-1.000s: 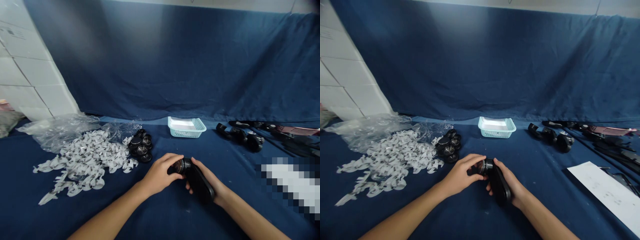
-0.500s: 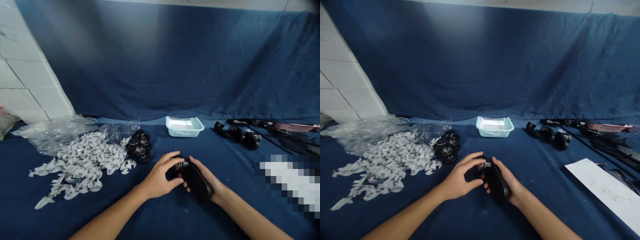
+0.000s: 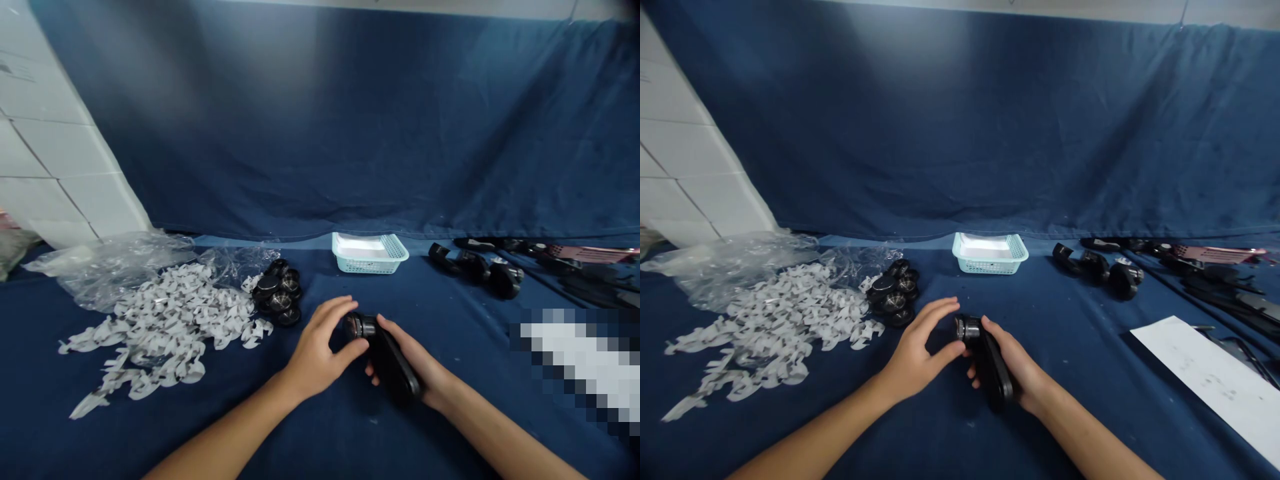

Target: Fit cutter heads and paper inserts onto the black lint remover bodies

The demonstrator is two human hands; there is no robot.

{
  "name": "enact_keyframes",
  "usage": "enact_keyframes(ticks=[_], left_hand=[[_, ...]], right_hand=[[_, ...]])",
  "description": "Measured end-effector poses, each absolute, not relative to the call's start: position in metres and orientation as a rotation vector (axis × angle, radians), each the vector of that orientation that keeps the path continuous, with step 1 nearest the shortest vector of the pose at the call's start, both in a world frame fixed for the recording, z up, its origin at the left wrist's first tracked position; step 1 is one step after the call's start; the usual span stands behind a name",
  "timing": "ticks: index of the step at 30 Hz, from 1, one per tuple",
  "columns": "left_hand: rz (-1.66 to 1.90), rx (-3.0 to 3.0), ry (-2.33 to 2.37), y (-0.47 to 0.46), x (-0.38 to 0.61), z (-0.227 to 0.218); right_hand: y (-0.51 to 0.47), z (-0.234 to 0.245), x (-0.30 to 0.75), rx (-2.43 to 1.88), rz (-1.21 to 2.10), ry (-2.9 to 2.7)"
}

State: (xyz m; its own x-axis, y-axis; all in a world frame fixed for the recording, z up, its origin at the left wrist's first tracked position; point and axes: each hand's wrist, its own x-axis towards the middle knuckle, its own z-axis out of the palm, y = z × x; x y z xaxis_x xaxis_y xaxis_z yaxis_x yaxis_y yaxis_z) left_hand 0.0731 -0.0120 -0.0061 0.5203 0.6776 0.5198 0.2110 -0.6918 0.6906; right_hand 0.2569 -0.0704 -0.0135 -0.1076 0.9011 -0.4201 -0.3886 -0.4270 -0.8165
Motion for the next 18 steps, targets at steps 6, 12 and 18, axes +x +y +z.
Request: enact_keyframes(ticks=[6, 12, 18], left_hand=[[0.849, 2.011, 1.063, -0.0018, 0.0746, -0.0129], [0.757, 2.021, 0.974, -0.0027, 0.0752, -0.0129], [0.84, 2.229, 0.847, -0.0095, 0.0736, -0.012]], right_hand=[[-0.0748, -0.0143, 0.2496, -1.189, 1.446, -0.894], [-0.0721, -0.0182, 0.2517, -1.255, 1.307, -0.972], [-0.0718, -0.0137, 0.2526, -1.232, 1.364, -0.883]])
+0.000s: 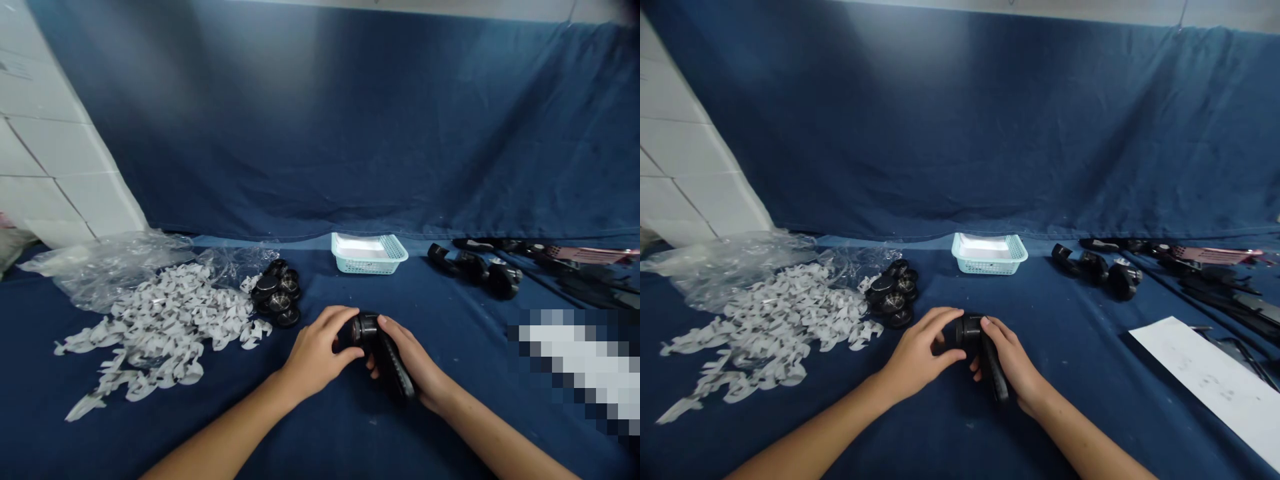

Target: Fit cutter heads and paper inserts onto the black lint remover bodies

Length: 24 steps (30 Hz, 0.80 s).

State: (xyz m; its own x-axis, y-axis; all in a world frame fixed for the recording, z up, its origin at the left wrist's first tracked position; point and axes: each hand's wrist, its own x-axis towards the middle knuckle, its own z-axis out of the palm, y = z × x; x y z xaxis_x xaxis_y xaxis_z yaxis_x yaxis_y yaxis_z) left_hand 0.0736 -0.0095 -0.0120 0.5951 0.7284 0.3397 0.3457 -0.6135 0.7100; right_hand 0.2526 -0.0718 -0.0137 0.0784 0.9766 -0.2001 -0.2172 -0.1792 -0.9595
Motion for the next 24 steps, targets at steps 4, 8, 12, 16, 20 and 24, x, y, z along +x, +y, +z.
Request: enact_keyframes(ticks=[4, 8, 12, 16, 20, 24], left_hand=[[0.862, 2.199, 0.942, -0.014, 0.075, -0.012], [0.773, 2.031, 1.031, -0.011, 0.077, -0.011], [0.8, 1.986, 0.87, -0.01, 0.077, -0.009], [0.715, 1.673, 0.786, -0.011, 0.08, -0.013], [0.592, 1.419, 0.781, -0.007, 0.083, -0.021], [0.685, 1.476, 0.699, -0.004, 0.081, -0.019]], right_hand=[[-0.073, -0.017, 0.252, -1.238, 1.343, -0.922], [-0.073, -0.019, 0.251, -1.237, 1.296, -1.019], [-0.072, -0.016, 0.252, -1.229, 1.296, -0.992], [-0.07, -0.015, 0.253, -1.215, 1.273, -0.955], [-0.07, -0.022, 0.252, -1.219, 1.168, -1.006], [-0.068, -0.025, 0.25, -1.229, 1.193, -0.958]])
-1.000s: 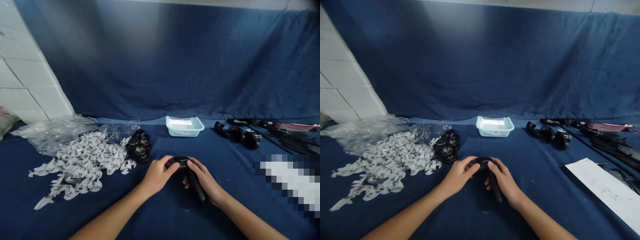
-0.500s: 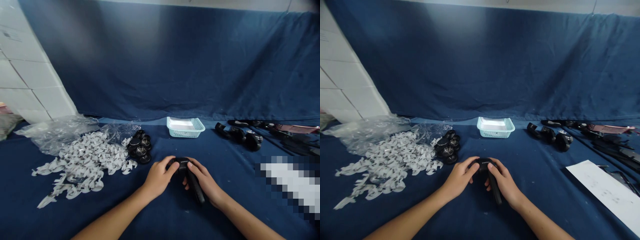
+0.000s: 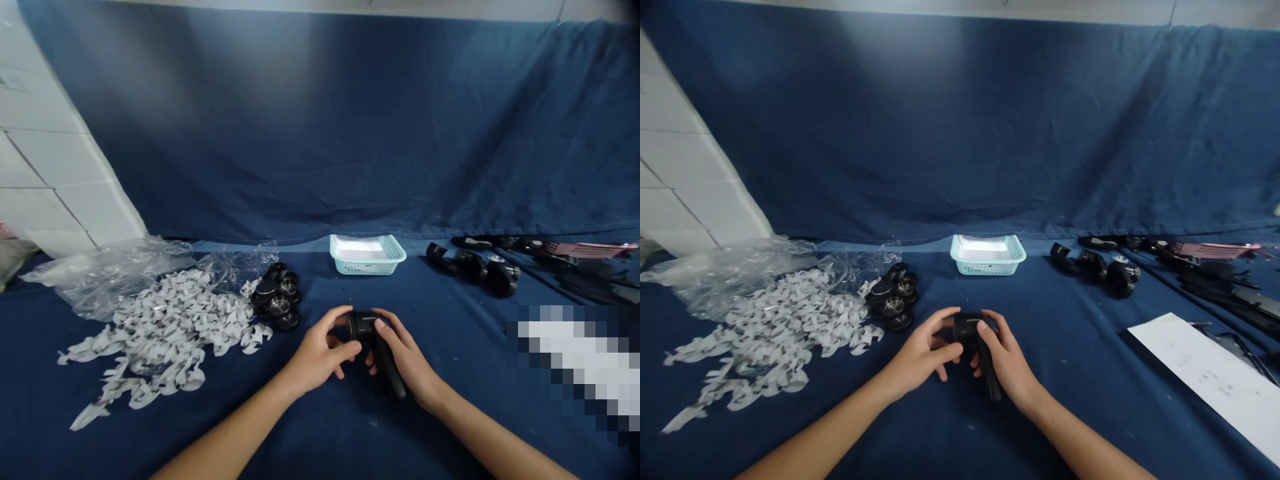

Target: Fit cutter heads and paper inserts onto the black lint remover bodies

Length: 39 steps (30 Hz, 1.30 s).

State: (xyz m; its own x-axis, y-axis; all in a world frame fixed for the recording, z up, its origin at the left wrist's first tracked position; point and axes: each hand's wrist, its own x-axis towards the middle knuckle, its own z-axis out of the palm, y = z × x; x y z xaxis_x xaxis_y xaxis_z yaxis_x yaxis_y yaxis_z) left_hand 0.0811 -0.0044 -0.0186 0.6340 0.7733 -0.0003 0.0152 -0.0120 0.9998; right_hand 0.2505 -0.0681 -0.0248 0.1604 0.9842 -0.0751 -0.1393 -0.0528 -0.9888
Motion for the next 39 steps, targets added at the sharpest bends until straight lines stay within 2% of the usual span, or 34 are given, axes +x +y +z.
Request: enact_keyframes(ticks=[8, 13, 21, 29, 39], left_hand=[[0.519, 1.27, 0.738, -0.003, 0.079, -0.014], [0.615, 1.317, 0.592, 0.003, 0.076, -0.018], [0.59, 1.279, 0.728, 0.002, 0.077, -0.019], [0.753, 1.353, 0.695, 0.001, 0.079, -0.016], [0.806, 1.484, 0.63, 0.0, 0.074, -0.006]], right_hand=[[-0.072, -0.026, 0.253, -1.255, 1.151, -1.078], [-0.073, -0.028, 0.255, -1.279, 1.115, -1.108], [-0.073, -0.028, 0.257, -1.287, 1.064, -1.142], [-0.071, -0.032, 0.26, -1.282, 1.05, -1.219], [-0.079, -0.031, 0.26, -1.36, 0.834, -1.476]])
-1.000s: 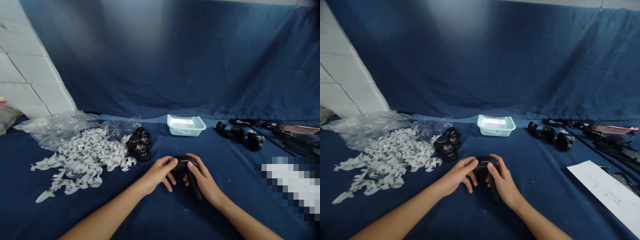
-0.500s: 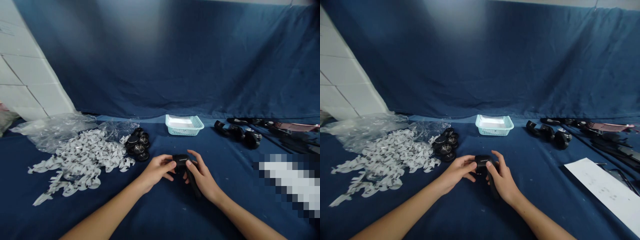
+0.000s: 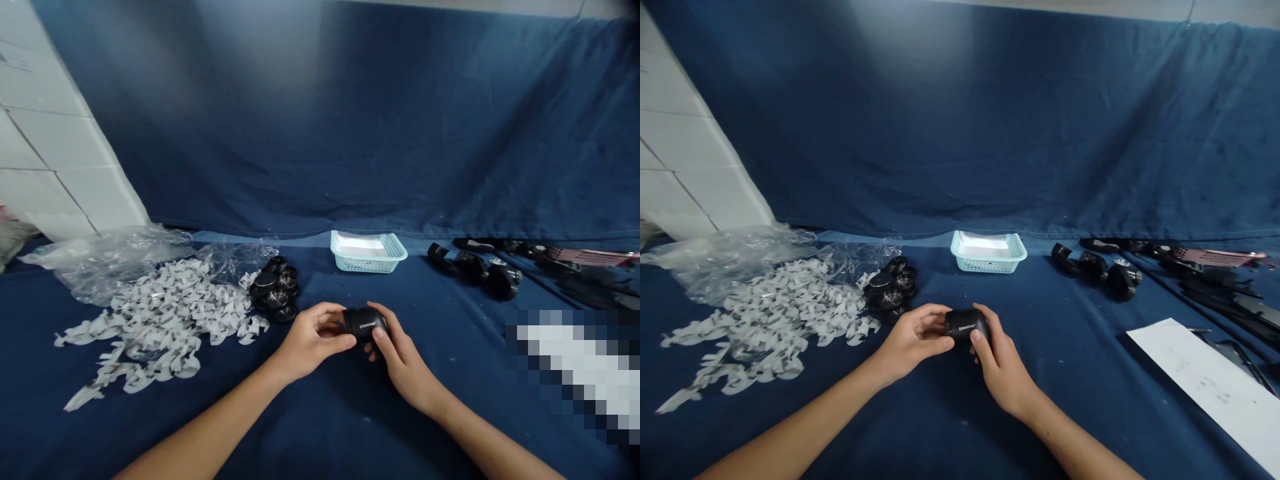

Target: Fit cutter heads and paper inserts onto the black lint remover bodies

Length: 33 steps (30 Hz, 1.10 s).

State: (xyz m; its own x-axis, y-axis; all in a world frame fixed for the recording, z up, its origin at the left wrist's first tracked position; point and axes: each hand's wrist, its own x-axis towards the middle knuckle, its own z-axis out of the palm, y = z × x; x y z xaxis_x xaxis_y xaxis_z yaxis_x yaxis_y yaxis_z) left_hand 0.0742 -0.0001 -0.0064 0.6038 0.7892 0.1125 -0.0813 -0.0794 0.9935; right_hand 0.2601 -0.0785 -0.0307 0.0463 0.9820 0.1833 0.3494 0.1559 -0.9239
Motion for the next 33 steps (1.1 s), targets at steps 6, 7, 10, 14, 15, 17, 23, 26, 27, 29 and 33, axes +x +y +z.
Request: enact_keyframes(ticks=[6, 7, 10, 14, 15, 17, 23, 26, 27, 29, 33], left_hand=[[0.838, 1.601, 0.595, -0.006, 0.07, 0.006], [0.841, 1.607, 0.588, -0.007, 0.069, 0.007], [0.848, 1.615, 0.588, -0.009, 0.07, 0.009], [0.842, 1.554, 0.605, -0.008, 0.074, 0.002], [0.847, 1.518, 0.616, -0.007, 0.076, -0.001], [0.869, 1.449, 0.651, -0.006, 0.079, -0.006], [0.94, 1.28, 0.768, -0.004, 0.083, -0.012], [0.985, 1.236, 0.858, -0.002, 0.084, -0.014], [0.999, 1.241, 0.88, -0.001, 0.085, -0.015], [1.033, 1.259, 0.91, -0.002, 0.086, -0.017], [1.148, 1.498, 0.945, -0.012, 0.085, -0.018]], right_hand=[[-0.085, -0.025, 0.26, -1.349, 0.641, -1.588], [-0.086, -0.024, 0.26, -1.347, 0.62, -1.593], [-0.087, -0.022, 0.259, -1.328, 0.614, -1.568], [-0.082, -0.023, 0.257, -1.305, 0.764, -1.422], [-0.08, -0.022, 0.257, -1.304, 0.826, -1.374], [-0.078, -0.02, 0.257, -1.3, 0.941, -1.291], [-0.078, -0.014, 0.254, -1.179, 1.228, -1.114], [-0.078, -0.015, 0.251, -1.15, 1.302, -1.076], [-0.079, -0.015, 0.25, -1.145, 1.323, -1.06], [-0.08, -0.016, 0.247, -1.093, 1.397, -0.997], [-0.086, -0.017, 0.241, -0.88, 1.782, -0.829]])
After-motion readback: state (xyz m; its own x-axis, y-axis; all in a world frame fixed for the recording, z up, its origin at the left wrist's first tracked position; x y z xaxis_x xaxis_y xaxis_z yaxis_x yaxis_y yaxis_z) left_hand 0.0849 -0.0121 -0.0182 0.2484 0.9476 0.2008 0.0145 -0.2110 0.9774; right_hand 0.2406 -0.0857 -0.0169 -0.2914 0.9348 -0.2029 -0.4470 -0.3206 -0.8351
